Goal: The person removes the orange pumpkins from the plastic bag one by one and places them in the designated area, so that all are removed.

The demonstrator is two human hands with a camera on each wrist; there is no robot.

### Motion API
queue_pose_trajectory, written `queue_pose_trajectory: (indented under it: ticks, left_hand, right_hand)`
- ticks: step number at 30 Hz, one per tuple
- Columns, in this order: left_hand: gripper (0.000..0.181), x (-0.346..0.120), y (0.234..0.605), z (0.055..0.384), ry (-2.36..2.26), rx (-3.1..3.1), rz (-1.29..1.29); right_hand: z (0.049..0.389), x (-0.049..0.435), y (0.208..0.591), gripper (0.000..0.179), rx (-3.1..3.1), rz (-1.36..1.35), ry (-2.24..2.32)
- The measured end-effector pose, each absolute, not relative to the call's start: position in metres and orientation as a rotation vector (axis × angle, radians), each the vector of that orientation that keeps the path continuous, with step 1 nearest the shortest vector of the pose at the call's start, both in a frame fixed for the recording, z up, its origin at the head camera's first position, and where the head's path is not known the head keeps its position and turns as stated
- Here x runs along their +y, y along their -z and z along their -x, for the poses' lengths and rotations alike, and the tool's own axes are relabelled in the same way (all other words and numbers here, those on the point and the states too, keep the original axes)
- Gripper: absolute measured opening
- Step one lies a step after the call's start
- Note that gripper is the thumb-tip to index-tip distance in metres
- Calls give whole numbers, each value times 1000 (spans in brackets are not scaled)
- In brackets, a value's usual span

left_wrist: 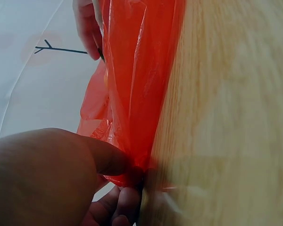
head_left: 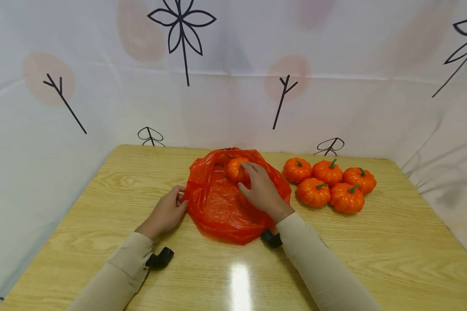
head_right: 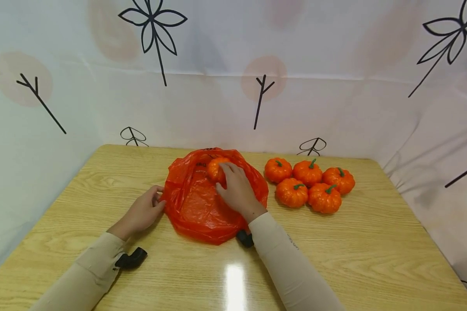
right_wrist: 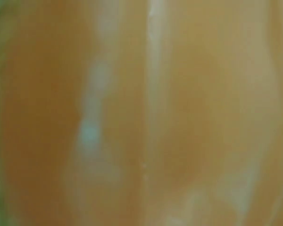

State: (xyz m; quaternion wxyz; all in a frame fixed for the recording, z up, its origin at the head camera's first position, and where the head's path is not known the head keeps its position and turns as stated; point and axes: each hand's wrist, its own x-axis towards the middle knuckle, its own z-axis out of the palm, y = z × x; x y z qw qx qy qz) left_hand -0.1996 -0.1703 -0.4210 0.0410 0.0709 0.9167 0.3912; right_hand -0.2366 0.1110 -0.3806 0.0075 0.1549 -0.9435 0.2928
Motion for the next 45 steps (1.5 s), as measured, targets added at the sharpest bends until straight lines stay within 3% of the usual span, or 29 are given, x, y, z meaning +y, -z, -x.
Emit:
queue_pose_trajectory:
  ticks: [14, 21, 45]
  left_hand:
    - [29, -167, 420, 196, -1202, 2802, -205]
    - [29, -167, 420, 195, -1192, 2811, -218]
    - [28, -168, 419, 197, -1211, 2817, -209]
  right_hand:
    - [233, 110, 383, 42, -2901, -455, -1044]
    - [228, 105, 385, 57, -2893, -528, -1002]
    - [218, 100, 382, 50, -2933, -583, -898]
